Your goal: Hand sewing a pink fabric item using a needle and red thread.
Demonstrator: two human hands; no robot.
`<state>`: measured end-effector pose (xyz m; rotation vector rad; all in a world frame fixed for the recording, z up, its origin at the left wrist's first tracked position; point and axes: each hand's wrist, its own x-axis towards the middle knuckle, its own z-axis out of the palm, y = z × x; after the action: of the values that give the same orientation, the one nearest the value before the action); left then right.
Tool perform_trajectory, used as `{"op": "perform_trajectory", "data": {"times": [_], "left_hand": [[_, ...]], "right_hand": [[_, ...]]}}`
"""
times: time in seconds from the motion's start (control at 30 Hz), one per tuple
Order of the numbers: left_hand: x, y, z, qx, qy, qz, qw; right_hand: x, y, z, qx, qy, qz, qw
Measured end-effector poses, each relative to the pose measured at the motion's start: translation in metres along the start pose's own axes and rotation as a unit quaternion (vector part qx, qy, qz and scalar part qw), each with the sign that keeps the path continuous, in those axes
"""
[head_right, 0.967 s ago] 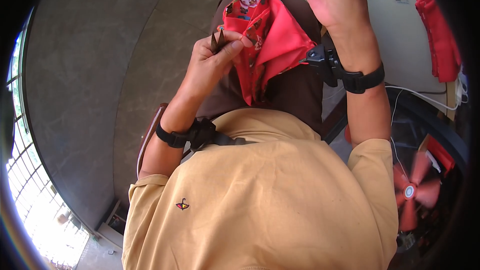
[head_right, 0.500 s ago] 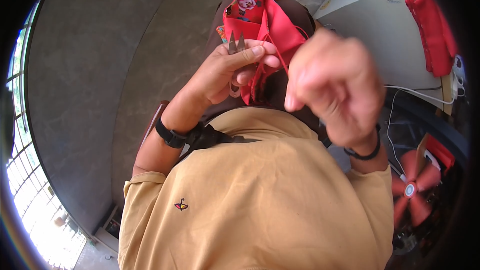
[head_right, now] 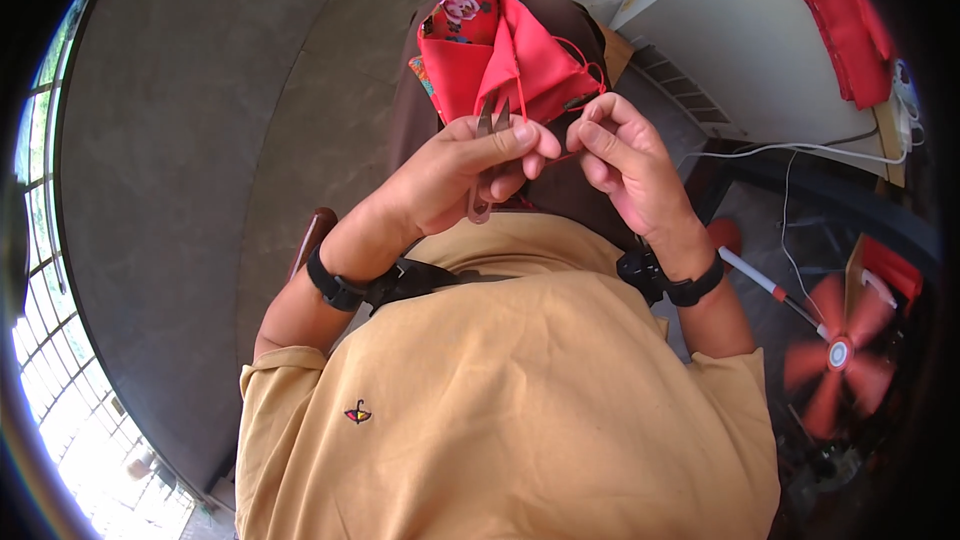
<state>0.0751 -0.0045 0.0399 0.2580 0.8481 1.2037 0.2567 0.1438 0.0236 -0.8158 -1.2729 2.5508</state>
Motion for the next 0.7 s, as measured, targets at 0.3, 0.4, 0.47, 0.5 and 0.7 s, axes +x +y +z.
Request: {"op": "perform_trajectory", "data": {"times": [0.3,0.4,0.47,0.5,0.7], "left_hand": [[-0.005,-0.016,0.000,0.514,0.093,0.280,0.805],[-0.001,-0.019,-0.003,0.508,0.074,0.314,0.799],[0.000,-0.020,-0.004,0.462,0.067,0.279,0.839],[-0.003,-0.021,-0.005,0.426,0.066,0.241,0.870],[-0.022,-0.007,-0.024,0.251,0.096,0.106,0.957]], "right_hand": [[0.023,0.010,0.011,0.050,-0.037,0.115,0.991],[0.025,0.013,0.009,0.044,-0.047,0.096,0.993],[0.025,0.014,0.008,0.055,-0.042,0.084,0.994],[0.024,0.013,0.006,0.061,-0.035,0.096,0.993],[0.012,0.007,-0.003,0.059,-0.022,0.093,0.994]]}}
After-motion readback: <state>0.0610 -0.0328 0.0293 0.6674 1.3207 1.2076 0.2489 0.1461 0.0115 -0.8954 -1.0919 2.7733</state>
